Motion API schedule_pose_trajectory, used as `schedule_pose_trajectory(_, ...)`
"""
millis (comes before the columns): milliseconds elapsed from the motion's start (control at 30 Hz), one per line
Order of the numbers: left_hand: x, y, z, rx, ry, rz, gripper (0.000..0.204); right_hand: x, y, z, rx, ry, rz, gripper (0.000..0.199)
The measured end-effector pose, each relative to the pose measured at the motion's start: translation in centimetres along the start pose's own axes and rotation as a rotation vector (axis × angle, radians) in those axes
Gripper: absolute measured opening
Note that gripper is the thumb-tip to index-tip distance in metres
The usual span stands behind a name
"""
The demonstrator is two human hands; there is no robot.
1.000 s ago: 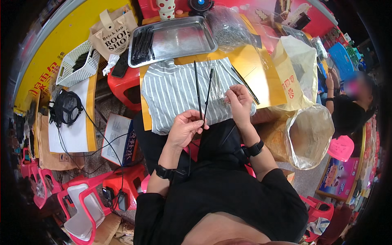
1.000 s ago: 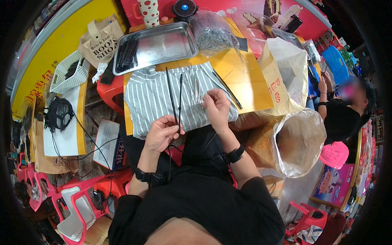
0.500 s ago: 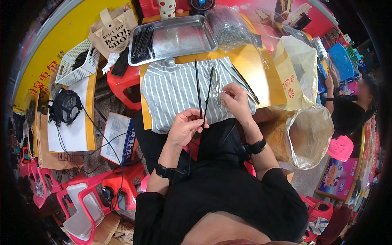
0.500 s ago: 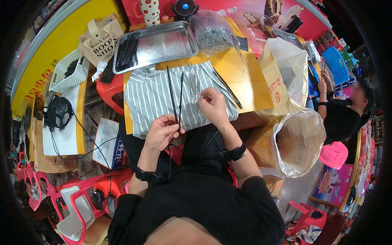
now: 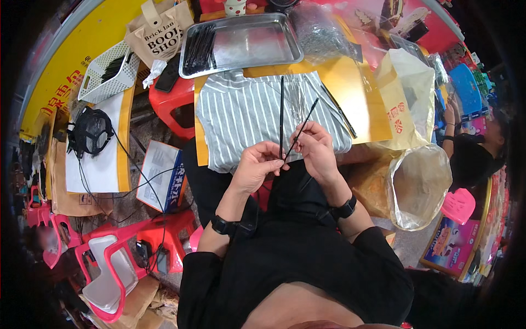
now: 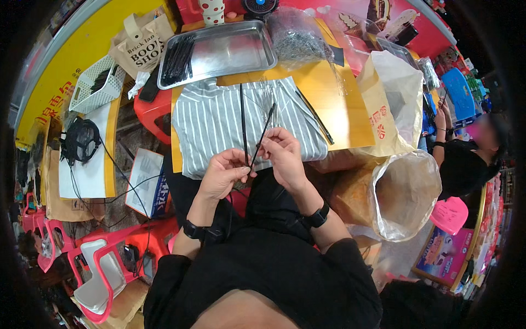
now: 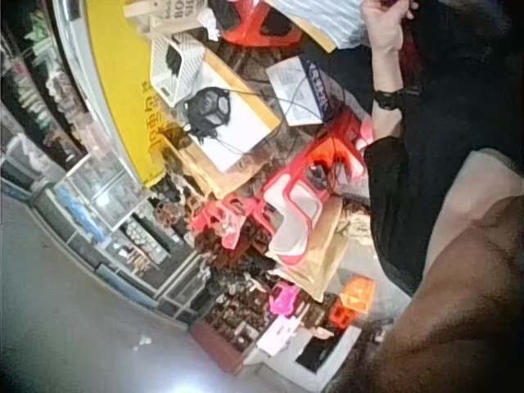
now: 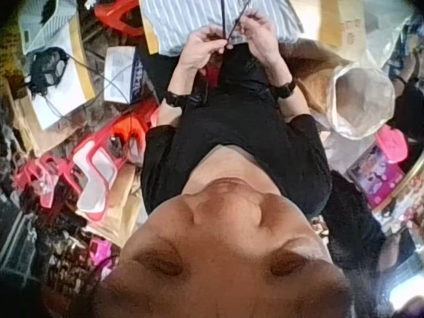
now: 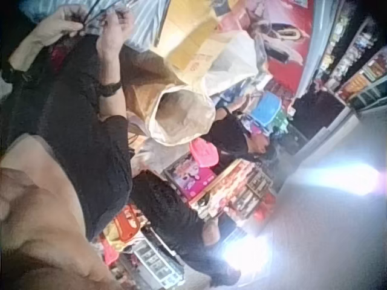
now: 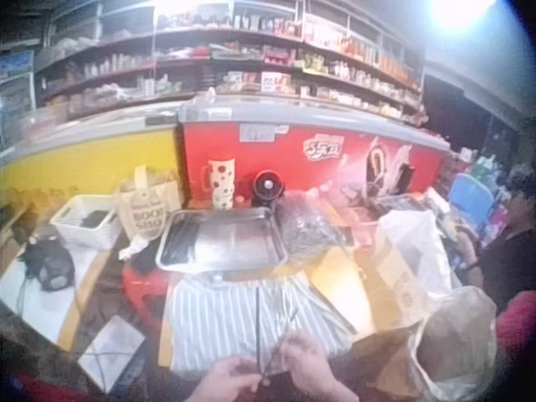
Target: Inspecting, sorting, and bundling long thin sticks for packaging.
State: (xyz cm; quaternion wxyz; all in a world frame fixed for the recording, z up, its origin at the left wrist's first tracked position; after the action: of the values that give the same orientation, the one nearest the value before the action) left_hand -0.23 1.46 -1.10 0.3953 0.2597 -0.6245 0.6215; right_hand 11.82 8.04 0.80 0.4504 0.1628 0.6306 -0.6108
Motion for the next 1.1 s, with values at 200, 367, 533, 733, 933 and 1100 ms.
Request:
schedule_pose_trajectory(200,0.0,0.1,0.0,0.017,-0.008,-0.025,0.02,1.2,-0.7,0.6,-0.048,-0.042,-0.002,0.01)
schedule_pose_trajectory(367,0.1,0.0,-0.1,-0.004,-0.01,0.015,0.022,1.4,-0.4,0.7,-0.029,-0.062,-0.051,0.009)
schedule_pose_trajectory(533,0.1,-0.1,0.0,-0.006,0.024,0.063,0.023,1.3,-0.7,0.9,-0.027,-0.067,-0.067,0.013)
schedule_pose_trajectory(733,0.1,-0.1,0.0,-0.018,0.019,0.09,0.024,1.5,-0.3,0.8,-0.024,-0.054,-0.09,0.009)
schedule_pose_trajectory(933,0.1,-0.1,-0.1,-0.023,0.0,0.068,0.023,2.0,0.3,0.9,0.035,-0.097,-0.096,0.009)
schedule_pose_trajectory(1100,0.1,0.0,-0.1,-0.029,-0.018,0.019,0.021,2.2,0.7,0.9,0.071,-0.105,-0.12,0.008)
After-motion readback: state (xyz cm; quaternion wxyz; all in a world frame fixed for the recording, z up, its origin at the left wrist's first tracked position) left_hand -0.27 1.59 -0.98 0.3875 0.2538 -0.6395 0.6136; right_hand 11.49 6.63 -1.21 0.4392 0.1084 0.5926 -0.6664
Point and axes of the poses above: each hand's wrist, its own z-axis away from the middle knuckle, its own y-axis out of the back of the hand, x = y × z, the point moved 8 cm from there along -z, towards the middle knuckle, and after that the axes turned 7 degrees about -z, right-handed, at the moved point
